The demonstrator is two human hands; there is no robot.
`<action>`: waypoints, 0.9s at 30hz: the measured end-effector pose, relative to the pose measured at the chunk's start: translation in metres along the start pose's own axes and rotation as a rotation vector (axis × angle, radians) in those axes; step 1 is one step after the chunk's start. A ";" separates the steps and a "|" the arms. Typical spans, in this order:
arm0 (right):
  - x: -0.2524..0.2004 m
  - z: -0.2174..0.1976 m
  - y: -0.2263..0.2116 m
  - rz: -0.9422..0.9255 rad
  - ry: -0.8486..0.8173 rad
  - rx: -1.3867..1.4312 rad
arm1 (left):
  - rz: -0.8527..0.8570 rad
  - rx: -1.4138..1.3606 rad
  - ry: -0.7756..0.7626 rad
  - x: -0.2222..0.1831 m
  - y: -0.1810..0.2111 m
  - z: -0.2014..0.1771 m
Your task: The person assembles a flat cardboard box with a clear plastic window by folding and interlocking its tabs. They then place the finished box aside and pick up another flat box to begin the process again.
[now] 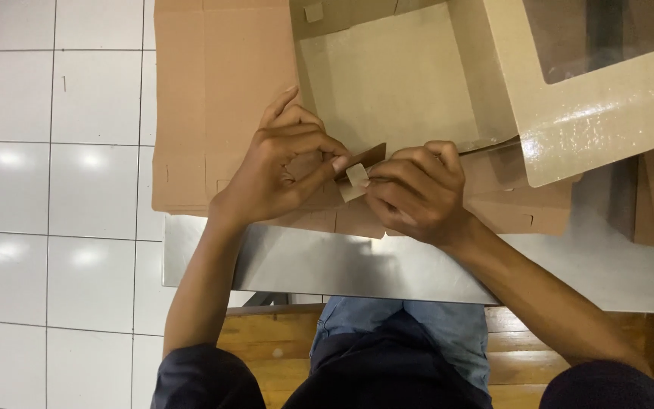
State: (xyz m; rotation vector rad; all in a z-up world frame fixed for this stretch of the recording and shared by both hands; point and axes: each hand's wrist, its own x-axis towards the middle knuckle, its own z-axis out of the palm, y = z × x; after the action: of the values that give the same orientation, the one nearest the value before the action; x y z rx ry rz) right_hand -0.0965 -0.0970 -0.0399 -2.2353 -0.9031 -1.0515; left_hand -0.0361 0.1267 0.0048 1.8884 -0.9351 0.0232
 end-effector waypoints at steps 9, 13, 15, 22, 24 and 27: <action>0.012 -0.001 0.000 -0.013 0.063 0.089 | 0.041 0.009 0.019 0.002 0.004 0.013; 0.010 -0.003 0.001 -0.003 0.083 0.102 | 0.034 0.029 0.019 0.000 0.001 0.013; 0.008 -0.004 0.003 -0.008 0.051 0.076 | 0.037 0.032 0.027 -0.002 -0.004 0.015; 0.010 -0.004 0.000 0.017 0.061 0.072 | 0.071 0.053 -0.012 -0.001 0.001 0.016; 0.009 -0.002 0.000 0.034 0.064 0.079 | 0.060 0.042 -0.024 0.000 0.004 0.017; 0.010 -0.004 -0.002 0.059 0.030 0.081 | 0.052 0.053 -0.030 -0.001 0.003 0.017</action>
State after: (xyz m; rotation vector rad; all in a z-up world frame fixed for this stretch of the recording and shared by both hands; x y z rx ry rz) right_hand -0.0950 -0.0947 -0.0293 -2.1605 -0.8465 -1.0006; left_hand -0.0448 0.1133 -0.0016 1.9170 -1.0132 0.0515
